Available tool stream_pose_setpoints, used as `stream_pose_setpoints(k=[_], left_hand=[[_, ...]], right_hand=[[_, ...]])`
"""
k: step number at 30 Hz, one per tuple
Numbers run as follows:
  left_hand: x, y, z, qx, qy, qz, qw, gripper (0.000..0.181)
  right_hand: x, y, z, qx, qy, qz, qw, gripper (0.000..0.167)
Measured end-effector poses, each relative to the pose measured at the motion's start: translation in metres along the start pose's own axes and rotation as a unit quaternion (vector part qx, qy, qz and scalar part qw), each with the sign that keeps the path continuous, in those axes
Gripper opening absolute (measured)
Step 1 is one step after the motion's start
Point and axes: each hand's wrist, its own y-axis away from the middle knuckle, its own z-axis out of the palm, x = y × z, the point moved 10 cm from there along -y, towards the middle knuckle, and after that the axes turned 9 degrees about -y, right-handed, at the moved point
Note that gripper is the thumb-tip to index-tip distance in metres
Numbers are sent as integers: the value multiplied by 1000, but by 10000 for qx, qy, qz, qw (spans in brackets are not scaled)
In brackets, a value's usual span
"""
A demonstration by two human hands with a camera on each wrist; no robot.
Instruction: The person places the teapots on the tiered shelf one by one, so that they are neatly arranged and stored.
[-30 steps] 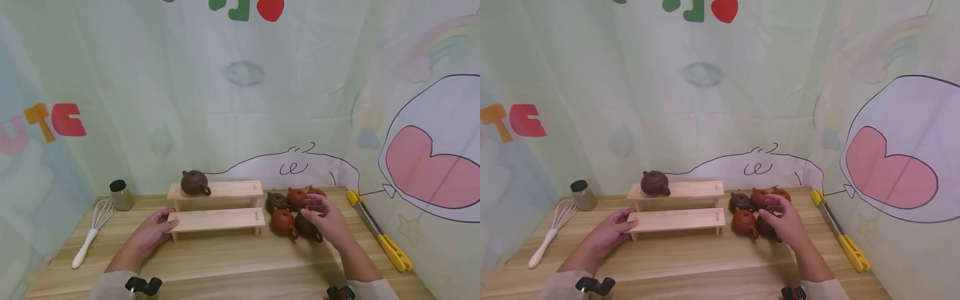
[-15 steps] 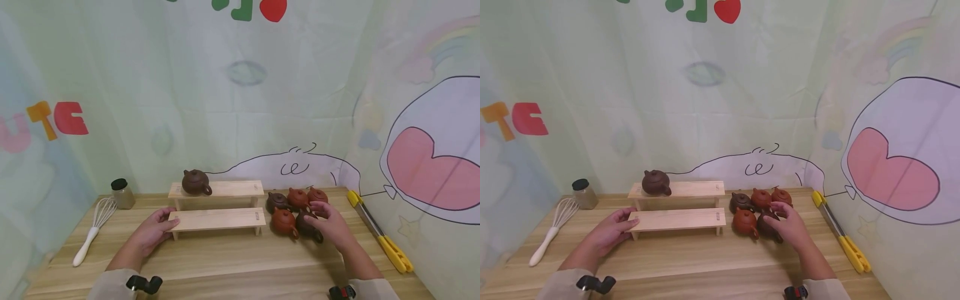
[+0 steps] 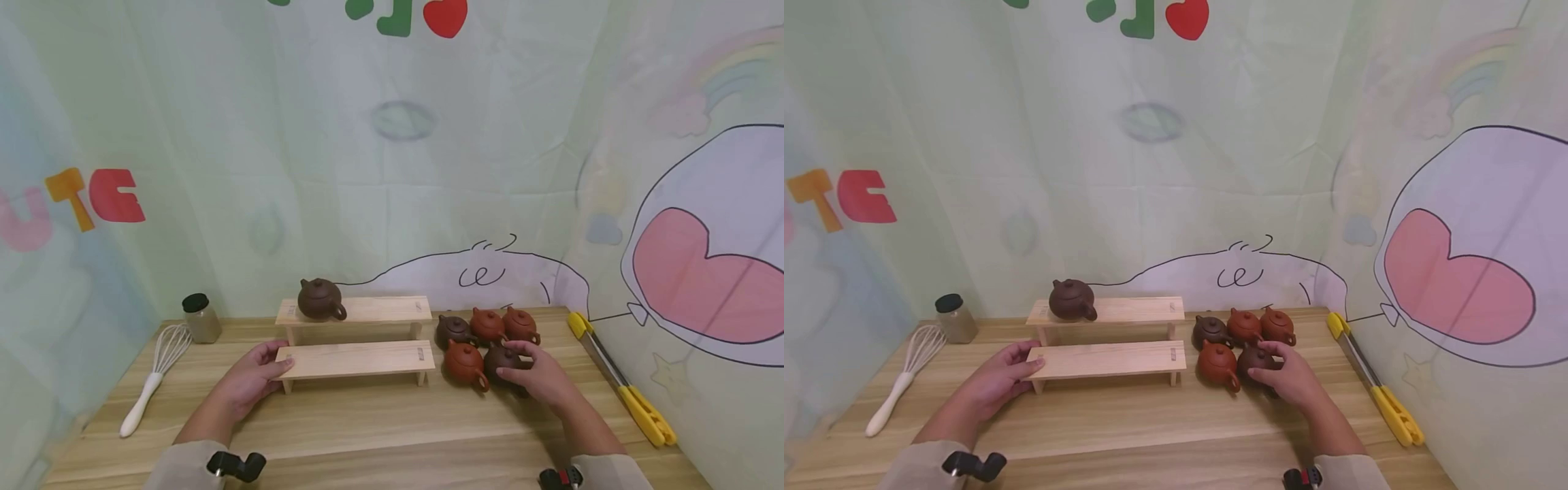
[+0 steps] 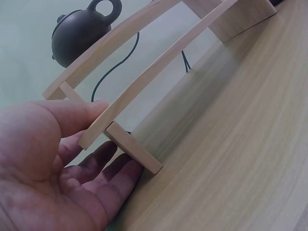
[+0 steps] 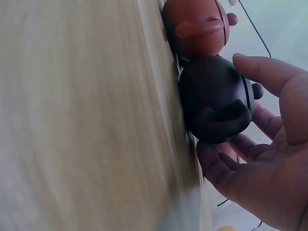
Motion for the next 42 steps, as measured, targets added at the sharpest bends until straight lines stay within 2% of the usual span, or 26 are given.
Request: stream_pose_setpoints(k=[11,28,35,42], left_hand=[[-1,0,0,7,43,-43,10000,68],[1,3,0,27,83,6,10000,65],[2,3,0,22,76,0,10000,66],[2,3,0,56,73,-19,10000,66]], right_hand=[[7,-4,3,-175,73,-36,9998,80],[4,-4,4,-138,211,-98,9996,77],[-5,1,-1,-94,194,-108,9997,76],[-31,9,-11,99,147,-358,9992,79]])
